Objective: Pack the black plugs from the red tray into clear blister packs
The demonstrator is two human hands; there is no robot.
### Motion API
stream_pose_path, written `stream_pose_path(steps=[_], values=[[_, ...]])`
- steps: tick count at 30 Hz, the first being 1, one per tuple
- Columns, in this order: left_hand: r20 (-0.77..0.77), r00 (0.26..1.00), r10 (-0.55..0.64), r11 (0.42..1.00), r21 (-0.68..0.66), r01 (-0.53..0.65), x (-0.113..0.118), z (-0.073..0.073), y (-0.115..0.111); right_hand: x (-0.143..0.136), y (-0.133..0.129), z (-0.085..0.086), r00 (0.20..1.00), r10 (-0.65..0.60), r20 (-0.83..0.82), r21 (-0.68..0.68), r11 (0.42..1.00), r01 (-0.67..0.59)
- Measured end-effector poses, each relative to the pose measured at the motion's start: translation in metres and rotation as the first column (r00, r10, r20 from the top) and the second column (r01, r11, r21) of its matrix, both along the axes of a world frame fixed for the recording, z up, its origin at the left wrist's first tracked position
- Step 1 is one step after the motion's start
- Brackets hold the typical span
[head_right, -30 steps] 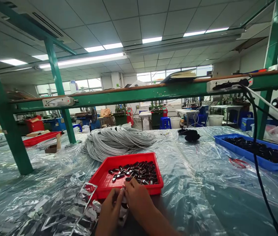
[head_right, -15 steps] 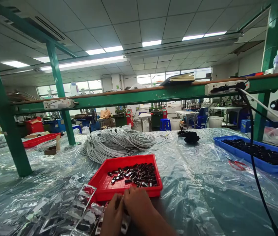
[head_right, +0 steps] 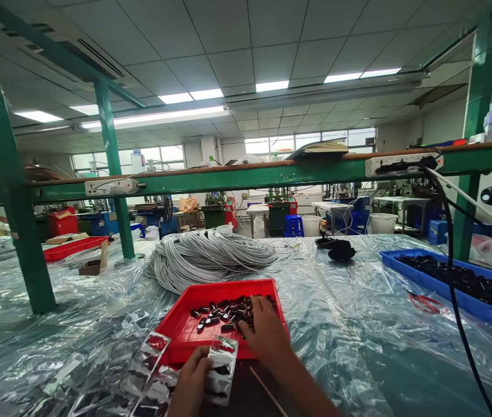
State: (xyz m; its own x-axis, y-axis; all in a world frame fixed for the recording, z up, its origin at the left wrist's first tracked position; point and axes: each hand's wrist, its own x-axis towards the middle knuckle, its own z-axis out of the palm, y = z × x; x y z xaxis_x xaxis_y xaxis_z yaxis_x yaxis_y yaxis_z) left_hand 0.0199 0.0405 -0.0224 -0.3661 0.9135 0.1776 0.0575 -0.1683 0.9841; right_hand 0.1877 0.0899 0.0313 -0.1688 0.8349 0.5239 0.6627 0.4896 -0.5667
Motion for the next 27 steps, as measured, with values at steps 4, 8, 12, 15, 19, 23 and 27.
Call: stream_pose_path(steps=[4,8,12,15,19,23,27], values=[[0.149,0.976,-0.157,0.988,0.022,0.155,-0.003,0.001,0.002,-0.011,-0.019,0.000,0.976,0.206,-0.072,-0.181,0.959,-0.216],[0.113,0.984,-0.141,0.990,0.002,0.141,-0.004,-0.001,0.003,-0.017,-0.023,0.002,0.915,0.269,-0.302,-0.218,0.915,-0.341],[0.012,0.991,-0.131,0.991,0.021,0.131,-0.002,0.005,-0.004,-0.021,-0.016,-0.004,0.829,0.272,-0.489,-0.224,0.879,-0.421],[0.083,0.991,-0.106,0.994,0.037,0.103,-0.002,0.017,-0.014,-0.027,-0.017,-0.013,0.665,0.249,-0.704,-0.273,0.769,-0.577],[0.214,0.959,-0.186,0.982,0.070,0.175,-0.001,0.027,-0.021,-0.032,-0.021,-0.020,0.394,0.126,-0.910,-0.305,0.437,-0.846],[0.175,0.967,-0.186,0.981,0.084,0.173,0.000,0.023,-0.017,-0.033,-0.025,-0.017,0.706,0.182,-0.684,-0.378,0.740,-0.557],[0.054,0.997,-0.063,0.995,0.079,0.058,-0.005,0.015,-0.009,-0.035,-0.034,-0.004,0.931,0.137,-0.340,-0.002,0.989,-0.146]])
